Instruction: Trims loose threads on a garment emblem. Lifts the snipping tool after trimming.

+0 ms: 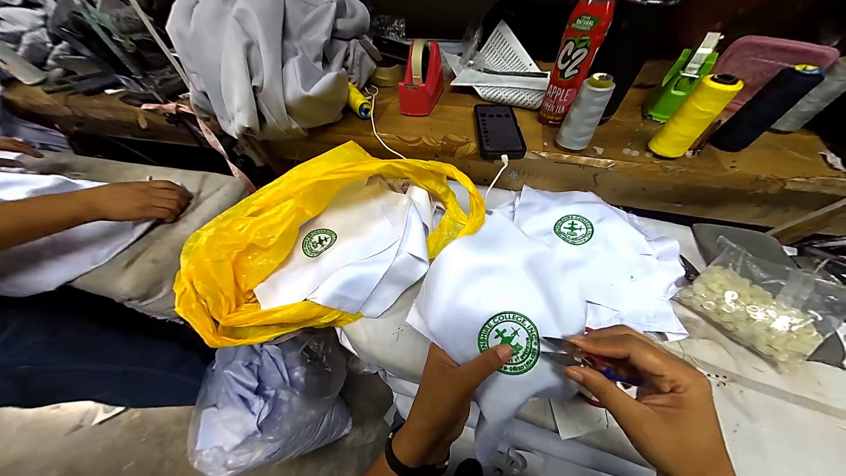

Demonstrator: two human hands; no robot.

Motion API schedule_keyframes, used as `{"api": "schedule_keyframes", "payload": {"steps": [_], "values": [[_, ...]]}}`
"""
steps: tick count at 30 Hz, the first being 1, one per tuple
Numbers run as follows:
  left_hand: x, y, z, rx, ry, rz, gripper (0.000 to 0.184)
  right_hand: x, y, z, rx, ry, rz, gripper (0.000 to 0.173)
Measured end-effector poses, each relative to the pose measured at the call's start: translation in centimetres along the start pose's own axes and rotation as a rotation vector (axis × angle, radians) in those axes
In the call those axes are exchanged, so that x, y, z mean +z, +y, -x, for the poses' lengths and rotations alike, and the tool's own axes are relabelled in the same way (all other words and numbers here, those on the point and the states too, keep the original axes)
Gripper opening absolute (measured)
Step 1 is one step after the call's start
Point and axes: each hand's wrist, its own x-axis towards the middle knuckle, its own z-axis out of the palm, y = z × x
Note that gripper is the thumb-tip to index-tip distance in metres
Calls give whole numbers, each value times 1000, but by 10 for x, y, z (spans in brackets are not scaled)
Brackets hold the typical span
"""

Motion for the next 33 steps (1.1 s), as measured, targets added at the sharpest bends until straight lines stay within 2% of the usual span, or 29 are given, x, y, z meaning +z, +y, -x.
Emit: {"api": "schedule_keyframes", "payload": {"steps": [5,15,33], "values": [[2,-2,-1,12,55,-71,24,-7,-4,0,-48,-32,192,20],[1,-3,-1,94,9,-150,24,-4,-11,-2,-68,-39,199,20],[-4,-4,-5,-176,-50,15,21,-9,-7,-1,-80,-90,289,21]]}}
